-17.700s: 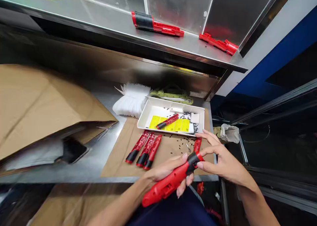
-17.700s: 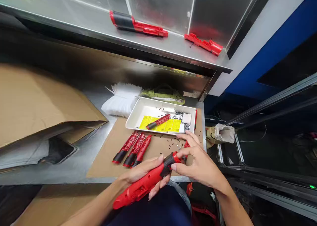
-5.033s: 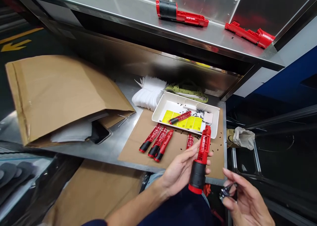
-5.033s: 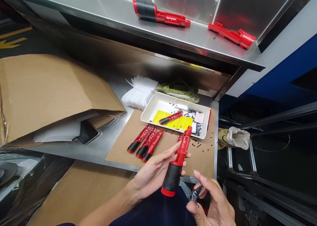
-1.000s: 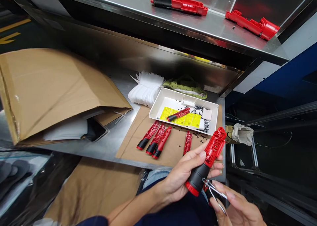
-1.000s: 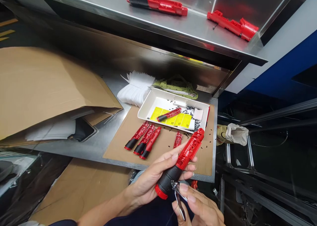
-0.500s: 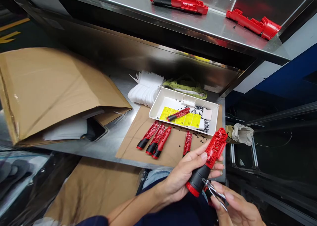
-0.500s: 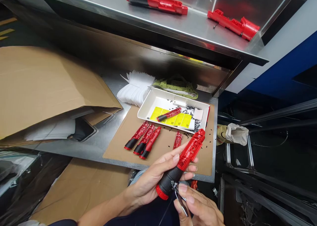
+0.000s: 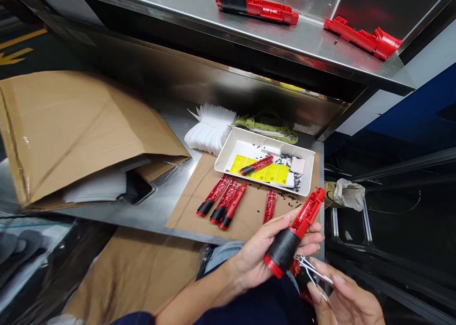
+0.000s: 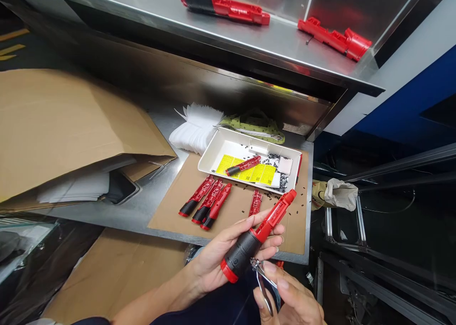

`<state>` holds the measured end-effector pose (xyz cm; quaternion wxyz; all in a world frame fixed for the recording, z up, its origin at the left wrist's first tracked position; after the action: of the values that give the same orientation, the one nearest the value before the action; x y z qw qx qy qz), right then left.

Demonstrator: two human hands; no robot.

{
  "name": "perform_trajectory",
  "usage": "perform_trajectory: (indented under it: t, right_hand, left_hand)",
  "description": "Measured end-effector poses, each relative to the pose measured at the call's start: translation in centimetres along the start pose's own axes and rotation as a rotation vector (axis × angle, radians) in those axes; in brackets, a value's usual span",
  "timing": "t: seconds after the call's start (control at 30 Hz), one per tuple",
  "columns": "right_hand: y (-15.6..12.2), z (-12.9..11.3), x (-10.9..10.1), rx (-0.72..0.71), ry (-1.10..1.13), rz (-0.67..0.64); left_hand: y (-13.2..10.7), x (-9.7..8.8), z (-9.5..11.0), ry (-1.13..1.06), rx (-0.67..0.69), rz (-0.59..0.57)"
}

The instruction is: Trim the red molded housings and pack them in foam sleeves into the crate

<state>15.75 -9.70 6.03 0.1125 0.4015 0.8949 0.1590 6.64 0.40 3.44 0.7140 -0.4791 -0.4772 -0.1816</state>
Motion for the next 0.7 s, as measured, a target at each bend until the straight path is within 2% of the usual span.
perform_trajectory:
  t: [0.07,0.17,0.23,0.3,0.37,0.43,0.47,0.5,0.57,0.63,0.7]
  right_hand:
    - [0.4,0.1,0.1,-0.052,0.007,-0.050]
    - [1.2,0.0,0.4,-0.192,0.004,-0.238]
    - [1.3,-0.2,0.4,-0.246,-0.006,-0.307]
    - [1.3,-0.2,-0.1,-0.210,-0.034,-0.228]
    - [1.4,0.3,-1.2,-0.138,-0.095,-0.053]
    - [1.7,1.6,-2.6,-0.083,-0.195,0.099]
    - [2.1,2.7,-2.9,-0.057,-0.261,0.089]
    - [2.5,4.2,-3.0,-0.019,-0.341,0.020]
    - [2.9,8.4,-2.2,0.086,-0.604,-0.267]
    - [2.5,13.0,-1.0,0.196,-0.964,-0.593]
    - [1.6,16.7,0.6,0.260,-1.211,-0.792]
  left_hand:
    - [0.1,-0.1,-0.1,-0.013,0.003,-0.028]
    - [0.2,-0.2,-0.3,0.001,0.011,-0.041]
    - [0.2,0.0,-0.3,0.036,0.023,-0.041]
    - [0.0,0.1,0.1,0.102,0.066,-0.021]
    - [-0.4,-0.5,1.4,0.208,0.167,0.028]
    - [-1.1,-2.3,3.3,0.369,0.313,0.123]
    - [-1.4,-3.8,4.3,0.468,0.378,0.178]
    - [-1.8,-5.5,5.2,0.587,0.427,0.237]
    - [-2.1,-9.5,6.2,0.869,0.459,0.338]
    - [-1.7,-13.5,6.2,1.176,0.473,0.407]
    - [-0.3,-16.8,5.6,1.408,0.485,0.465]
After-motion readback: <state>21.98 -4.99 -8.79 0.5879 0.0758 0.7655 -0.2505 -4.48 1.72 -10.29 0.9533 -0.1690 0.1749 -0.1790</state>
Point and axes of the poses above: each hand's wrist, its own y-axis towards the middle knuckle, its own x-axis out of the palm, z = x × y, the point moved 5 cm from there along y, towards the middle knuckle, and after that the axes turned 10 degrees about z, right-handed, at the moved point
